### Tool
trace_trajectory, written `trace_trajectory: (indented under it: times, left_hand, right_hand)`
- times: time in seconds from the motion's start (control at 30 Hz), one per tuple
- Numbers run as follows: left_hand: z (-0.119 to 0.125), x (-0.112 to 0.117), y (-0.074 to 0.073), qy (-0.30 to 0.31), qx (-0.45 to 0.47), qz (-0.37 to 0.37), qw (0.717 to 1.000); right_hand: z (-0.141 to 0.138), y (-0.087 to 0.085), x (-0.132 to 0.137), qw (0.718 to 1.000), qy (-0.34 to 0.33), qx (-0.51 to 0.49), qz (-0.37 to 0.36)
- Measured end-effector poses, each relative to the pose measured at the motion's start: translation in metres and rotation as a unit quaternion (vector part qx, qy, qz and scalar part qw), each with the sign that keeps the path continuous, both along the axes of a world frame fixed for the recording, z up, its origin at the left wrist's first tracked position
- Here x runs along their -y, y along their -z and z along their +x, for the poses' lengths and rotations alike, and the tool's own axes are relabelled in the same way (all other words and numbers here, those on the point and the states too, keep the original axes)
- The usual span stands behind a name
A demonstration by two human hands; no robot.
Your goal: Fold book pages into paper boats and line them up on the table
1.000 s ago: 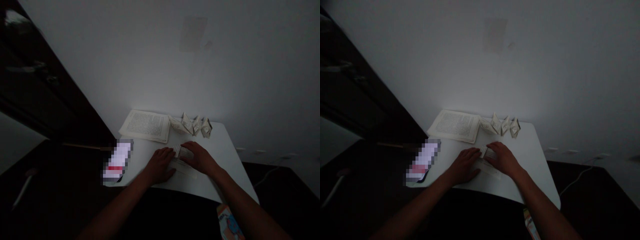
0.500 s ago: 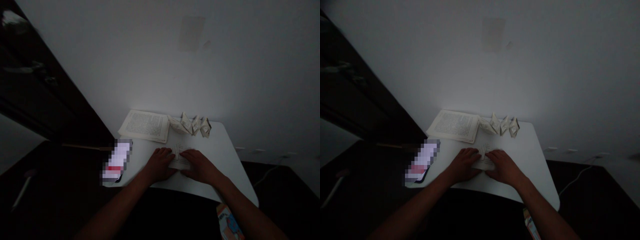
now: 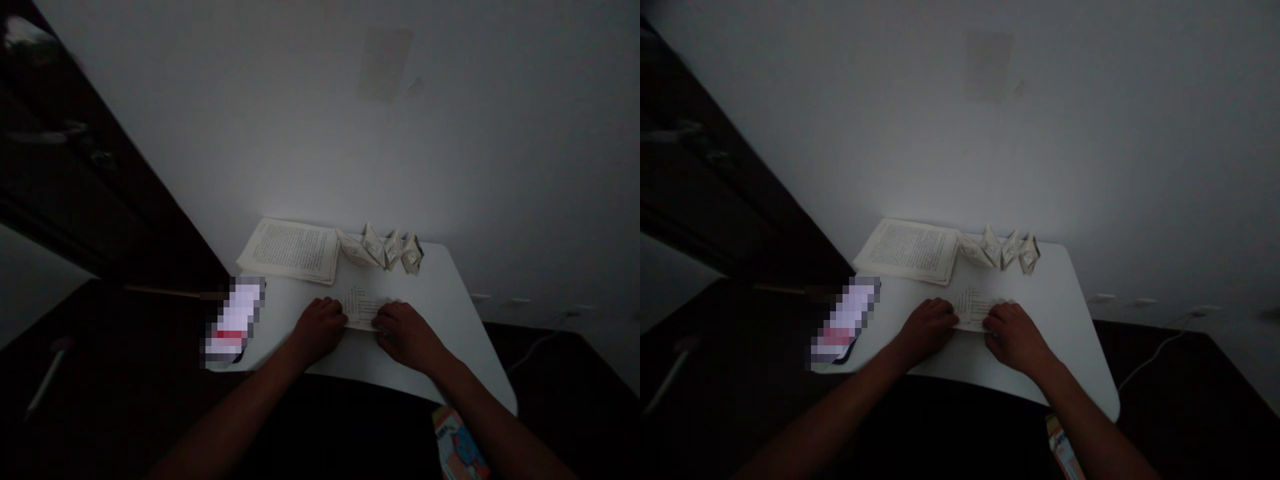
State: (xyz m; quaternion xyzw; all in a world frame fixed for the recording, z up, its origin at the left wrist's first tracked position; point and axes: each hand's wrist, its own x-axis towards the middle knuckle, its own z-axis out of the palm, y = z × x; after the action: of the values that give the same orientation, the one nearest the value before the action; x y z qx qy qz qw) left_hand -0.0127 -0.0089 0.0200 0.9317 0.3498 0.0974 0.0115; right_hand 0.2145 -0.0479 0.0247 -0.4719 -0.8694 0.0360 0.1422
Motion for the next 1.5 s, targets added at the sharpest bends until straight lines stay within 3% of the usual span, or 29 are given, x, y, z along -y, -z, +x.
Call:
trace_trajectory:
  times: [0.17, 0.5, 1.0, 1.3, 1.5]
  left_hand:
    - [0.001, -0.001, 0.0, -0.024, 0.005, -0.014, 1.0]
    - [0.012, -0.015, -0.013, -0.051, -0.001, -0.128, 0.99]
    - [0.025, -0.025, -0.023, -0.112, -0.047, -0.183, 0.976]
    - [0.022, -0.023, -0.02, -0.128, -0.017, -0.19, 0.973]
    - [0.026, -0.025, -0.026, -0.145, -0.044, -0.207, 0.967]
  right_hand:
    - [-0.001, -0.003, -0.005, 1.0, 0.015, -0.003, -0.025]
    - [-0.018, -0.021, -0.02, 0.986, 0.064, 0.014, -0.153]
    - [-0.028, -0.02, -0.039, 0.965, 0.147, 0.1, -0.195]
    - [-0.022, -0.025, -0.051, 0.958, 0.118, 0.066, -0.254]
    - [-0.023, -0.027, -0.052, 0.955, 0.129, 0.073, -0.257]
